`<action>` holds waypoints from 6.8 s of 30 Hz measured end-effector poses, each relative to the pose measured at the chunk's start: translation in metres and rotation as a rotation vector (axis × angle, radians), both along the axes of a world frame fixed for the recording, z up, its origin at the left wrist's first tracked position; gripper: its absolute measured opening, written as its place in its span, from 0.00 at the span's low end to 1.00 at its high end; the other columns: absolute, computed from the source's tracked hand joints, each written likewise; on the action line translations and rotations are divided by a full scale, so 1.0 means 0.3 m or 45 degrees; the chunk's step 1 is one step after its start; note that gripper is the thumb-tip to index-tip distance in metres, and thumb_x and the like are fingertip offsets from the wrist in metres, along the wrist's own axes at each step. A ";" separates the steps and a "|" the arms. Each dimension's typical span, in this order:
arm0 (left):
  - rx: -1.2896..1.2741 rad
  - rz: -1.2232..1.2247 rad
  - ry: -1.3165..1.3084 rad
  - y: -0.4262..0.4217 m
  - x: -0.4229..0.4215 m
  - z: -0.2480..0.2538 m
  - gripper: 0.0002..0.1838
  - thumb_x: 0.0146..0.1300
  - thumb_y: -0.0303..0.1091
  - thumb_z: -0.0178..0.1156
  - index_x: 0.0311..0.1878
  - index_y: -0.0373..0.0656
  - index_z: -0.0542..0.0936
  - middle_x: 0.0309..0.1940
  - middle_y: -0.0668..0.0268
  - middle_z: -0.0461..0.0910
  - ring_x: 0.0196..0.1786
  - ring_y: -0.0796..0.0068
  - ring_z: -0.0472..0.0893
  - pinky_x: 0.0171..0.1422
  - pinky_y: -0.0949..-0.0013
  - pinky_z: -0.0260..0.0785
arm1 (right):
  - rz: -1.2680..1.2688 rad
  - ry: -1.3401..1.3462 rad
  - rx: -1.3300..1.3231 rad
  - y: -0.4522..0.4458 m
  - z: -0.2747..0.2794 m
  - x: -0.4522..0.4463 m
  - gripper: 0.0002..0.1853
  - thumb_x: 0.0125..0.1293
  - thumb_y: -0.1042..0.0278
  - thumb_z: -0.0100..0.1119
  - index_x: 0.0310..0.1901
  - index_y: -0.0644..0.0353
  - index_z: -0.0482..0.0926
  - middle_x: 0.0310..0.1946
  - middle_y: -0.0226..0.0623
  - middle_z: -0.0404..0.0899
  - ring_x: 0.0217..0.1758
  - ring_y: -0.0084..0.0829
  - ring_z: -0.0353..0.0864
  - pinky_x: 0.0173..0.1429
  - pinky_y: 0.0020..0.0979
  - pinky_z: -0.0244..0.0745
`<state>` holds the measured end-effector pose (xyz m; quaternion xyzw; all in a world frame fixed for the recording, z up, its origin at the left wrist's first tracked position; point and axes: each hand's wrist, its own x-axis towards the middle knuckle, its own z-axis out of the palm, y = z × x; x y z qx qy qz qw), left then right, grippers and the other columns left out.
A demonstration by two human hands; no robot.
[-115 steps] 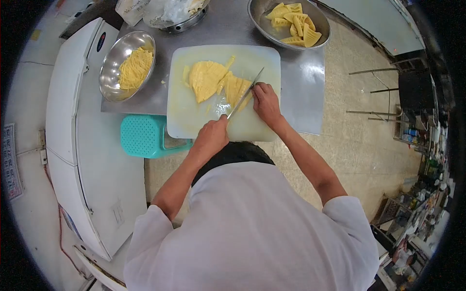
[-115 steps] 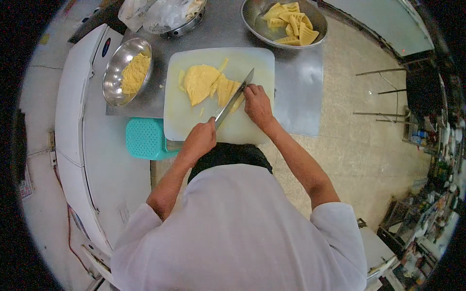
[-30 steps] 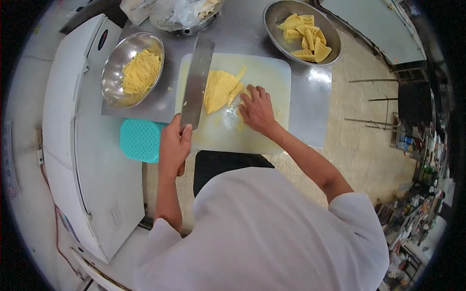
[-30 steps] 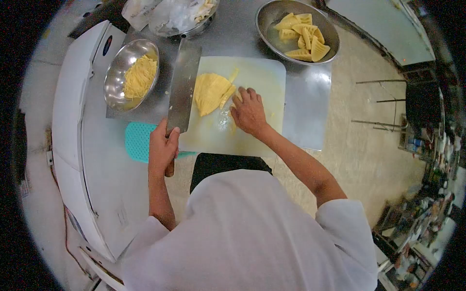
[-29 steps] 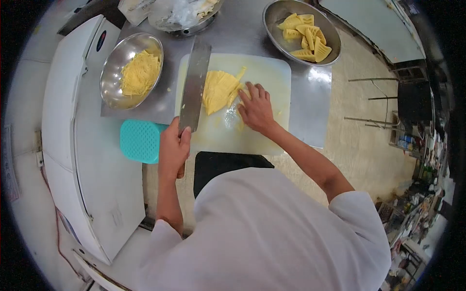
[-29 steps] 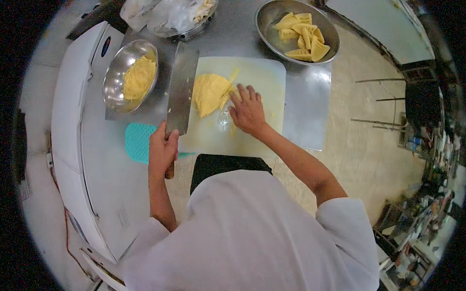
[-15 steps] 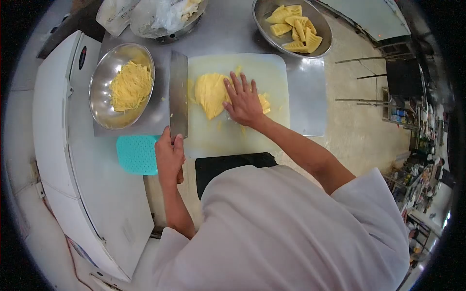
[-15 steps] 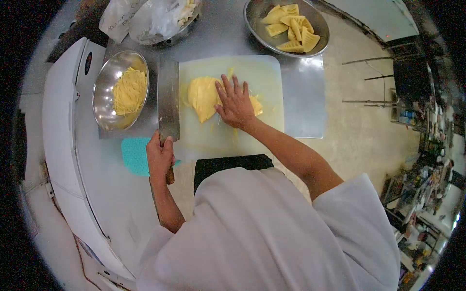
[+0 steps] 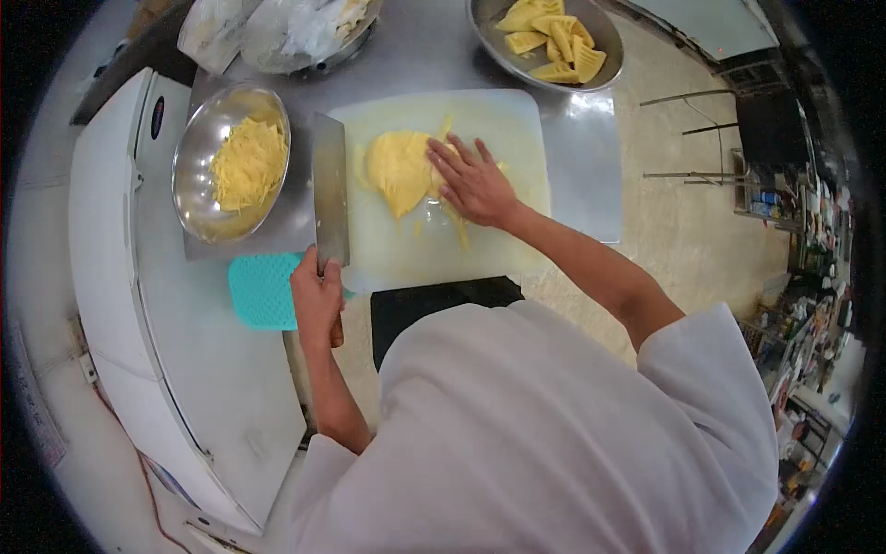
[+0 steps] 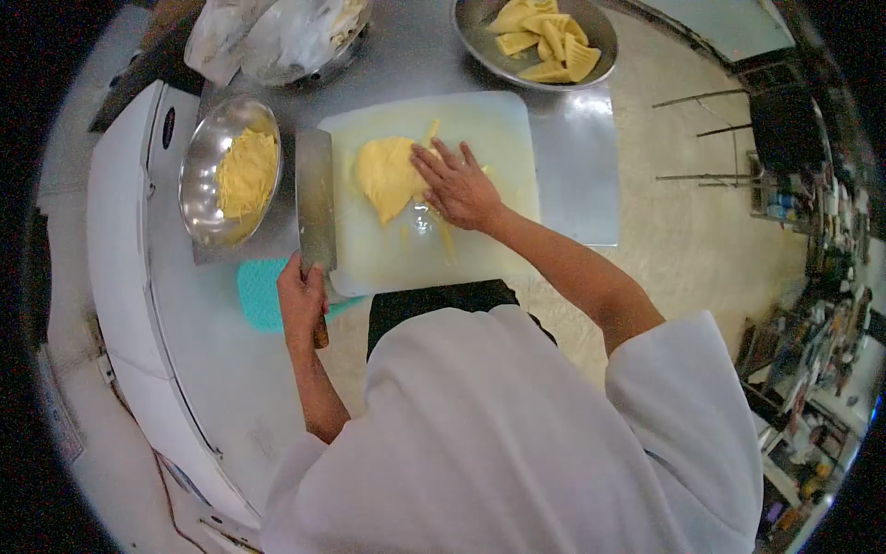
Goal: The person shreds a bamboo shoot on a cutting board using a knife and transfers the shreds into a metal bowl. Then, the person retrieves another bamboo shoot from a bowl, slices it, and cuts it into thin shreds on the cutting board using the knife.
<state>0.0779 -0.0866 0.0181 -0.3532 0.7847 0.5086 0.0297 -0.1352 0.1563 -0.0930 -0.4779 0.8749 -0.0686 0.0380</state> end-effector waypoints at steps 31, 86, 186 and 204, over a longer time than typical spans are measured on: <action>-1.496 -1.105 0.813 0.080 -0.109 0.066 0.09 0.53 0.28 0.67 0.39 0.47 0.87 0.21 0.69 0.70 0.27 0.68 0.76 0.32 0.61 0.68 | 0.060 -0.999 -0.682 0.014 0.209 -0.075 0.17 0.63 0.65 0.72 0.46 0.71 0.87 0.30 0.40 0.88 0.34 0.27 0.85 0.43 0.31 0.80; -0.385 0.180 0.298 0.237 0.183 -0.034 0.10 0.62 0.22 0.68 0.47 0.34 0.84 0.22 0.68 0.74 0.23 0.82 0.71 0.28 0.73 0.64 | -0.924 -0.935 -1.428 0.539 0.282 -0.808 0.25 0.52 0.76 0.78 0.53 0.62 0.81 0.41 0.40 0.86 0.40 0.34 0.88 0.39 0.36 0.85; -0.535 -1.006 0.070 0.617 -0.021 -0.020 0.07 0.66 0.24 0.54 0.44 0.31 0.72 0.33 0.36 0.81 0.42 0.32 0.81 0.47 0.37 0.71 | -0.567 0.141 -0.784 0.388 -0.012 0.285 0.15 0.56 0.80 0.59 0.46 0.58 0.77 0.40 0.41 0.75 0.45 0.49 0.74 0.46 0.46 0.77; -0.634 -1.060 0.041 0.593 -0.013 -0.066 0.05 0.65 0.24 0.53 0.42 0.32 0.72 0.29 0.36 0.80 0.40 0.31 0.82 0.47 0.36 0.72 | -0.649 0.059 -0.716 0.400 -0.021 0.307 0.14 0.58 0.77 0.60 0.48 0.60 0.76 0.41 0.42 0.75 0.46 0.49 0.75 0.46 0.46 0.79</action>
